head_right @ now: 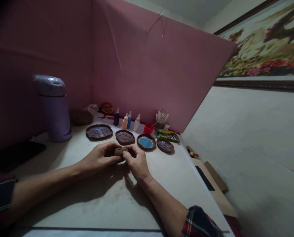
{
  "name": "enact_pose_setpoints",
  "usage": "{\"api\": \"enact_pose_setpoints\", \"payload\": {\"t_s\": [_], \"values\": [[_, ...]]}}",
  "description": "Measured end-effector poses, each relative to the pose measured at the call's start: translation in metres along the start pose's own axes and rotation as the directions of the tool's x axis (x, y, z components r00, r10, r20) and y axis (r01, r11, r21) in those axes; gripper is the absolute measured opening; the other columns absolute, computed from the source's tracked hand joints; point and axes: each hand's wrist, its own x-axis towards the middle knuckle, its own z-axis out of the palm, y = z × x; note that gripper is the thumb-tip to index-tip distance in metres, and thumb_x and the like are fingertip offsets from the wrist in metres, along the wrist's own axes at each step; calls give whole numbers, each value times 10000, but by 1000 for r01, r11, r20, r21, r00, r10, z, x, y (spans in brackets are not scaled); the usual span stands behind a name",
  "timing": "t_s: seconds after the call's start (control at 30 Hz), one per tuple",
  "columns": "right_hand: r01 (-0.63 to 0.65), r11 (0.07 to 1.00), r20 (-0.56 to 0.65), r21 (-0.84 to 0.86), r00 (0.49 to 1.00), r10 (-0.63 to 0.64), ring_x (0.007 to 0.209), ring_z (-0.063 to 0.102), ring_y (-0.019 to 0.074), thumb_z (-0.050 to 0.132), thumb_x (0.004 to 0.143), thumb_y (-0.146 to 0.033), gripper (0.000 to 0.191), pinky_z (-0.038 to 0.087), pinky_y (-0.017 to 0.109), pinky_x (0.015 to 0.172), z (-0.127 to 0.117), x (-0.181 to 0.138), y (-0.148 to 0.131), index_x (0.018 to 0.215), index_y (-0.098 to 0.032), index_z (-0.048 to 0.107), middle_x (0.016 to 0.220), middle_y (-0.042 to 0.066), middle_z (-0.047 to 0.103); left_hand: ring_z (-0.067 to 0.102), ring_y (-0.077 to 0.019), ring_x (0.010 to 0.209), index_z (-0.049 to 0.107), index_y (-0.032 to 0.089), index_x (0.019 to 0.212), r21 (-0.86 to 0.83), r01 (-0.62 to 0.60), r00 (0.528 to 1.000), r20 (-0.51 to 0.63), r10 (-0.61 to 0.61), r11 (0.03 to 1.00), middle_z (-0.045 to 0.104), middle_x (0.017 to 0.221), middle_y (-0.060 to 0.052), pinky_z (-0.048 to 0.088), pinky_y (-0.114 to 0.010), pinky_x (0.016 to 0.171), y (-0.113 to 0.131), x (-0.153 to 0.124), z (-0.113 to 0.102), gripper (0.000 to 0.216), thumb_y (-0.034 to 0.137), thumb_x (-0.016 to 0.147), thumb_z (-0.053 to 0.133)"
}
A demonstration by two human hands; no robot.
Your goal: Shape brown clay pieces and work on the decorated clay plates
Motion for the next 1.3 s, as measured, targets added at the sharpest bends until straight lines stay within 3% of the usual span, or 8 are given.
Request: {"api": "enact_pose_setpoints", "payload": {"t_s": [0.1, 0.2, 0.47, 0.9, 1.17, 1.3], "values": [[1, 999, 39, 52, 999, -3, 787, 591, 181, 602, 783, -319, 182, 462, 287, 731, -2, 1, 3, 869, -165, 646, 837, 41, 664, 559, -105, 557, 558, 134, 918, -197, 80, 997, 17, -79, 977, 590, 740, 12, 463, -230, 500, 1, 2, 2, 290, 321, 727, 668], [-4, 997, 65, 77, 998, -1, 785, 593, 184, 590, 807, -360, 218, 467, 284, 703, -4, 1, 5, 917, -179, 642, 866, 42, 660, 535, -77, 469, 560, 129, 913, -243, 95, 995, 8, -96, 965, 587, 700, 27, 446, -216, 457, 2, 4, 1, 314, 314, 697, 694], [53, 996, 98, 70, 993, -60, 879, 586, 200, 592, 804, -317, 227, 451, 318, 808, -7, 0, 5, 984, -180, 610, 932, 44, 651, 561, -86, 474, 560, 112, 959, -235, 121, 992, -5, -126, 964, 618, 741, -2, 455, -228, 467, 5, 5, -4, 382, 347, 691, 699], [-19, 996, 72, 89, 997, 12, 824, 599, 186, 638, 739, -268, 213, 463, 285, 741, -4, 1, 9, 937, -192, 617, 890, 25, 669, 542, -72, 458, 562, 115, 938, -238, 111, 993, -10, -117, 965, 618, 720, 6, 441, -212, 459, 5, 4, -2, 365, 341, 687, 702], [20, 995, 54, 95, 998, -25, 864, 619, 200, 624, 780, -309, 233, 480, 316, 797, -4, 1, 8, 973, -180, 641, 927, 47, 679, 583, -90, 450, 563, 129, 998, -224, 199, 978, -18, -208, 954, 655, 744, -13, 445, -217, 470, 8, 3, -3, 425, 419, 714, 687], [3, 996, 56, 93, 998, -9, 833, 627, 195, 622, 802, -370, 253, 496, 320, 772, -3, 1, 11, 968, -181, 645, 927, 59, 679, 546, -76, 398, 562, 124, 945, -192, 164, 985, -17, -171, 968, 617, 665, 20, 410, -202, 422, 6, 4, -2, 376, 429, 746, 653]]}}
